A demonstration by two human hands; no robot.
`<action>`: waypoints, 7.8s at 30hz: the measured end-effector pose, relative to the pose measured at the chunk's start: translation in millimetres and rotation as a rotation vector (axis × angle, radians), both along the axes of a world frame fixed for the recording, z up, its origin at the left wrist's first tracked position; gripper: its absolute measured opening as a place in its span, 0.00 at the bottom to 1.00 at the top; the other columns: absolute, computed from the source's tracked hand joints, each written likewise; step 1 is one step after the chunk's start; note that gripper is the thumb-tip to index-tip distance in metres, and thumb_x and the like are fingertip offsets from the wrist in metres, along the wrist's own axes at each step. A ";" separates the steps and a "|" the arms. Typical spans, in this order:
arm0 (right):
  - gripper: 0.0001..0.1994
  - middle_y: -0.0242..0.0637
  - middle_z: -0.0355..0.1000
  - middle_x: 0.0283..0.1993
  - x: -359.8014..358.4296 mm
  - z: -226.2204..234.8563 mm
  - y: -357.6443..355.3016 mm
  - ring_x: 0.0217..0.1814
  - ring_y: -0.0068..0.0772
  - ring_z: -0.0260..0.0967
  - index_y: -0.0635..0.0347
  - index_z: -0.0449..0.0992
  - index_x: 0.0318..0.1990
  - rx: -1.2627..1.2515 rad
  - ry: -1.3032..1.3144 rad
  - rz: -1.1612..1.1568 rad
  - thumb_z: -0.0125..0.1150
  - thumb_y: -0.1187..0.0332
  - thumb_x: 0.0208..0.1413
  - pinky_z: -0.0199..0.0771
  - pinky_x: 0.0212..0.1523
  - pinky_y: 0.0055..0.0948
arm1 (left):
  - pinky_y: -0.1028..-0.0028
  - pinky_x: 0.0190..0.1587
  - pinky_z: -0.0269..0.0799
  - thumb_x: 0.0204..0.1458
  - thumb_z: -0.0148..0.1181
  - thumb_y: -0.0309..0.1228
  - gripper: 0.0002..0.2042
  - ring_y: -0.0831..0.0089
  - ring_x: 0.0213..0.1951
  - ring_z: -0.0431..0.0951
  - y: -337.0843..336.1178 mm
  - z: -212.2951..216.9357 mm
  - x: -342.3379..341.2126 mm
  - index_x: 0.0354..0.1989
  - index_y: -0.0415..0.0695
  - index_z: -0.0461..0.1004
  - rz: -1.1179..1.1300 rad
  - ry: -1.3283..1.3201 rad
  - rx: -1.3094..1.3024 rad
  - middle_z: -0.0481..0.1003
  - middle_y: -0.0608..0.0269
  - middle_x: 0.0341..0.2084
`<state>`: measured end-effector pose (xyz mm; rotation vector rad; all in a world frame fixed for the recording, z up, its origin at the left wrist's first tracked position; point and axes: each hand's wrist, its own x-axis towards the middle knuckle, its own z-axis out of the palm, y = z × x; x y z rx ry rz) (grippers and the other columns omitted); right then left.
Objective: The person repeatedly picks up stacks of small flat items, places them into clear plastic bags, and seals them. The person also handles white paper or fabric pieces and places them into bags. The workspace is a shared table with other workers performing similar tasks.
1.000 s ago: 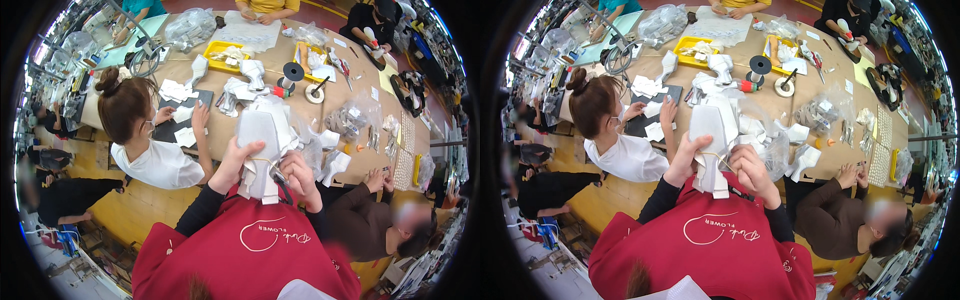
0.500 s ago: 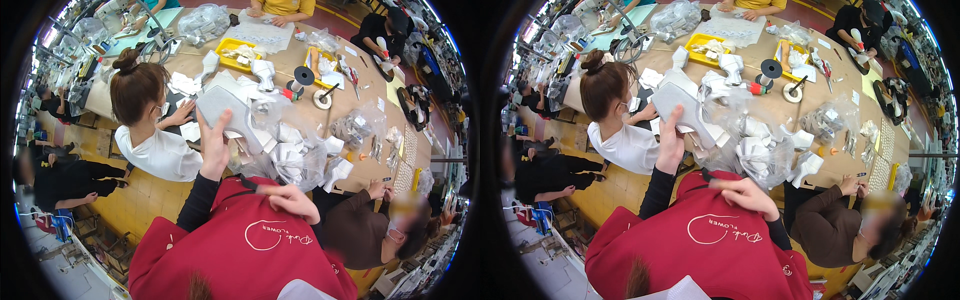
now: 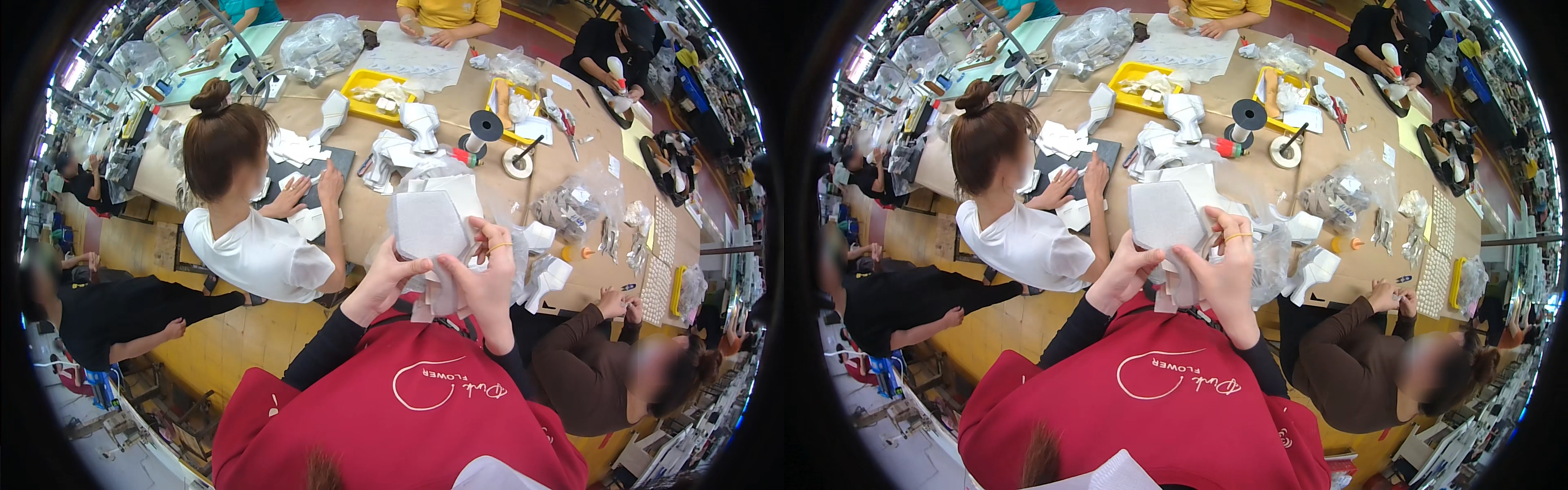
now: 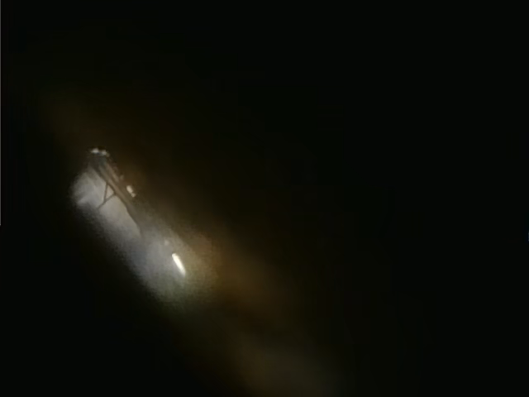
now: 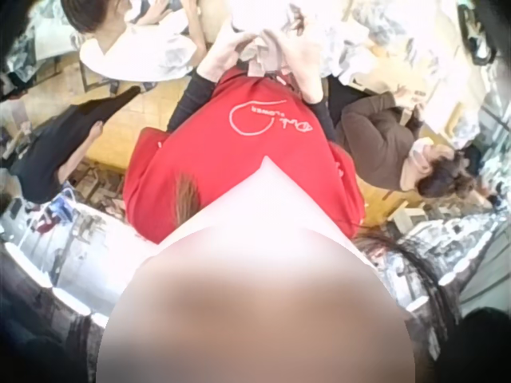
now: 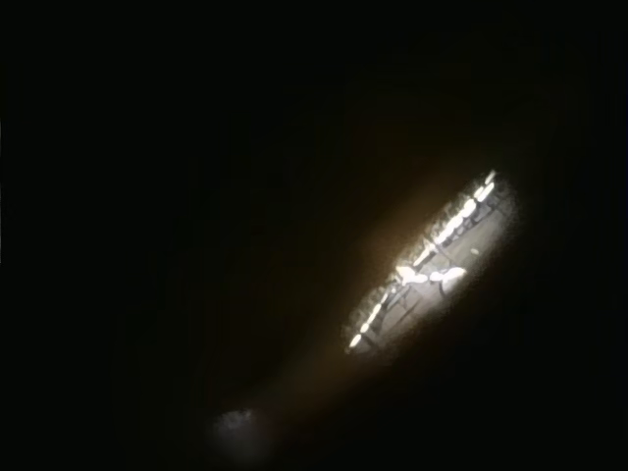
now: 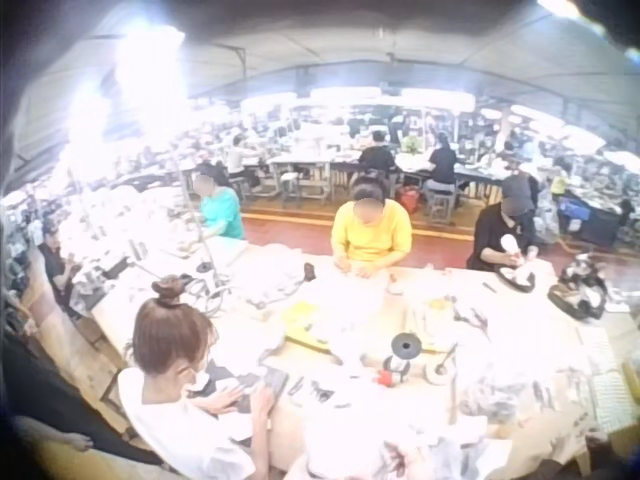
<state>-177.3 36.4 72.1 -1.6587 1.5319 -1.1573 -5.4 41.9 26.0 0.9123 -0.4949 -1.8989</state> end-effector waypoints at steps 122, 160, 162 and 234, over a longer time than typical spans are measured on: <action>0.21 0.42 0.69 0.53 -95.4 16.8 -30.8 0.51 0.28 0.69 0.69 0.61 0.58 0.126 -0.973 -0.139 0.56 0.78 0.57 0.68 0.54 0.28 | 0.70 0.56 0.68 0.42 0.72 0.27 0.48 0.67 0.60 0.66 -21.2 36.2 3.7 0.70 0.42 0.45 -0.636 -0.113 -0.322 0.58 0.55 0.64; 0.28 0.44 0.61 0.61 -21.2 24.1 1.1 0.59 0.40 0.63 0.62 0.66 0.61 0.147 -0.371 0.237 0.65 0.69 0.51 0.65 0.58 0.36 | 0.76 0.47 0.73 0.46 0.69 0.24 0.29 0.75 0.47 0.75 -22.9 9.7 -18.0 0.58 0.39 0.66 -0.320 -0.190 -0.213 0.75 0.60 0.44; 0.31 0.46 0.59 0.64 -28.3 22.7 -10.1 0.63 0.41 0.61 0.64 0.63 0.62 -0.029 -0.231 0.131 0.66 0.65 0.51 0.62 0.61 0.38 | 0.75 0.46 0.73 0.45 0.70 0.25 0.27 0.76 0.45 0.75 -24.0 14.6 -4.2 0.55 0.40 0.68 -0.464 -0.143 -0.178 0.75 0.65 0.40; 0.29 0.44 0.59 0.67 -9.4 -49.5 14.1 0.70 0.36 0.54 0.66 0.55 0.67 0.497 -1.040 0.033 0.54 0.60 0.63 0.52 0.68 0.33 | 0.67 0.60 0.63 0.61 0.54 0.36 0.31 0.69 0.59 0.66 -3.9 -8.4 17.8 0.67 0.41 0.49 -0.568 -0.404 -0.013 0.64 0.58 0.59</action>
